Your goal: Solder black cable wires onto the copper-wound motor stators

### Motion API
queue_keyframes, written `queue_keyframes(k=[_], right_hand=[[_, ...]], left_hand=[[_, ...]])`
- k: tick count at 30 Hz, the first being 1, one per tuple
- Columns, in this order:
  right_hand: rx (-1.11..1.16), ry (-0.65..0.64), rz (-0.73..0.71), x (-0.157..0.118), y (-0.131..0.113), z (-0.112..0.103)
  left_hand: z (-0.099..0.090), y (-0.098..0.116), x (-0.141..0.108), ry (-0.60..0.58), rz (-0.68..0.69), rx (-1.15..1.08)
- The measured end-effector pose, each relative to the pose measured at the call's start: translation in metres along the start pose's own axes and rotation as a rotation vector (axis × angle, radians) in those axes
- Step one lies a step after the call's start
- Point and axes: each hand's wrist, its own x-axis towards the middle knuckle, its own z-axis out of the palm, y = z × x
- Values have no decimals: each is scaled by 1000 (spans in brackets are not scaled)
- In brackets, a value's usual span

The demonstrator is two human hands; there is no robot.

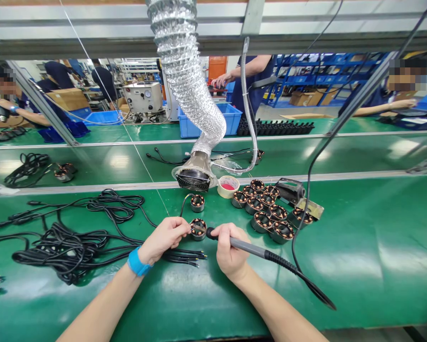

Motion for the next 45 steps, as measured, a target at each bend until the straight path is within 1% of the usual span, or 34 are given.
queue_keyframes(k=[9,16,20,25,33,45], right_hand=[[-27,-15,-8,2,-2,0],[17,-61,-25,2,-3,0],[18,-48,-14,2,-3,0],[17,-60,-16,2,-2,1],[2,-4,-10,3,-1,-1],[4,1,-6,3,-1,-2]], left_hand=[[-1,-1,0,4,1,6],[1,1,0,14,10,12],[1,2,0,21,4,12],[1,1,0,26,2,16],[1,1,0,22,-5,7],[2,1,0,24,3,3]])
